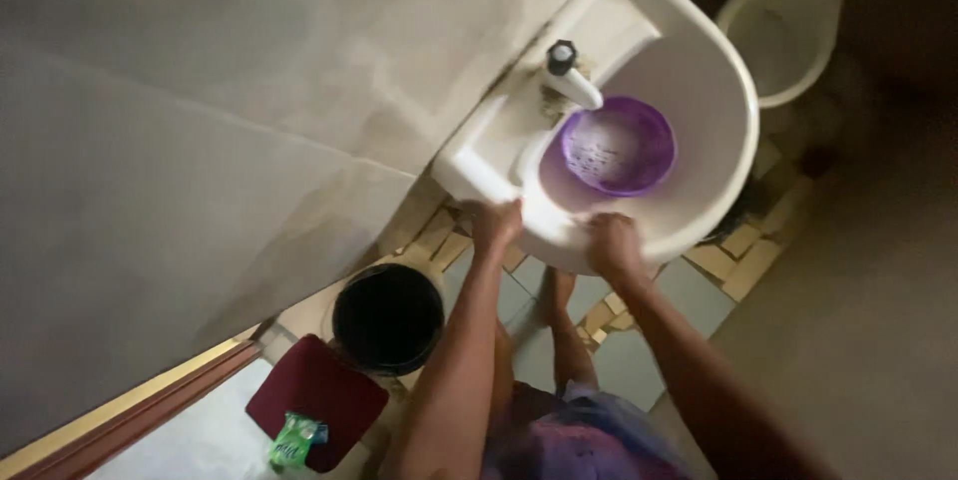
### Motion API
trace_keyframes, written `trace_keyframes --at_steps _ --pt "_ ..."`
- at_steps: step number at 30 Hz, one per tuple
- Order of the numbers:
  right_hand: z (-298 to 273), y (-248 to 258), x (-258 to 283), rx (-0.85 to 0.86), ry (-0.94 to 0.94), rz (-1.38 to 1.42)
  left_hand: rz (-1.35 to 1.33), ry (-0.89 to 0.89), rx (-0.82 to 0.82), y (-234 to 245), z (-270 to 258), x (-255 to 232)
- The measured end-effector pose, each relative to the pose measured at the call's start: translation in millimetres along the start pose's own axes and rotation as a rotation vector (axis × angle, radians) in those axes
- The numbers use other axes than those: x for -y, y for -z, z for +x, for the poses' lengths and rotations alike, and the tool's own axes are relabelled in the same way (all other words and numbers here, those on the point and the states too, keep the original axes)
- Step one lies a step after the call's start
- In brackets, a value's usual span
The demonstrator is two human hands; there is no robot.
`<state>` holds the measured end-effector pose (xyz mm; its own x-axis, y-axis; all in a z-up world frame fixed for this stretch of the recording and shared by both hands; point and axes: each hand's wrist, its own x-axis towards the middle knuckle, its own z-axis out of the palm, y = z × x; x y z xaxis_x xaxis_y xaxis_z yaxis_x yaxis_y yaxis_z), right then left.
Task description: Scrubbing a bathroom sink with a sponge and soapy water.
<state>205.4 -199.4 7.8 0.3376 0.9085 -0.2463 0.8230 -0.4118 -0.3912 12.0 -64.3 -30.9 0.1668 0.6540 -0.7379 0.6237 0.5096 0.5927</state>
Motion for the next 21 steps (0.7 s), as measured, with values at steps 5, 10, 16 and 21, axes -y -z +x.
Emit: trace_keyframes --at_steps 5,10,16,21 --pt "60.0 -50.5 64.7 -0.03 -0.106 0.542 0.227 0.031 -0.397 -47.3 93.6 53.3" --pt "52.9 7.7 145.8 -0.309 0.221 0.414 0.251 0.177 -0.19 -13.0 79.8 32.1" --pt "20.6 16.0 64.0 0.186 -0.349 0.422 0.165 0.265 -0.056 9.5 5.2 -49.4" --pt "22.7 23.1 -75.1 0.406 -0.205 -0.132 0.01 0.282 -0.677 -9.4 -51.3 -111.6"
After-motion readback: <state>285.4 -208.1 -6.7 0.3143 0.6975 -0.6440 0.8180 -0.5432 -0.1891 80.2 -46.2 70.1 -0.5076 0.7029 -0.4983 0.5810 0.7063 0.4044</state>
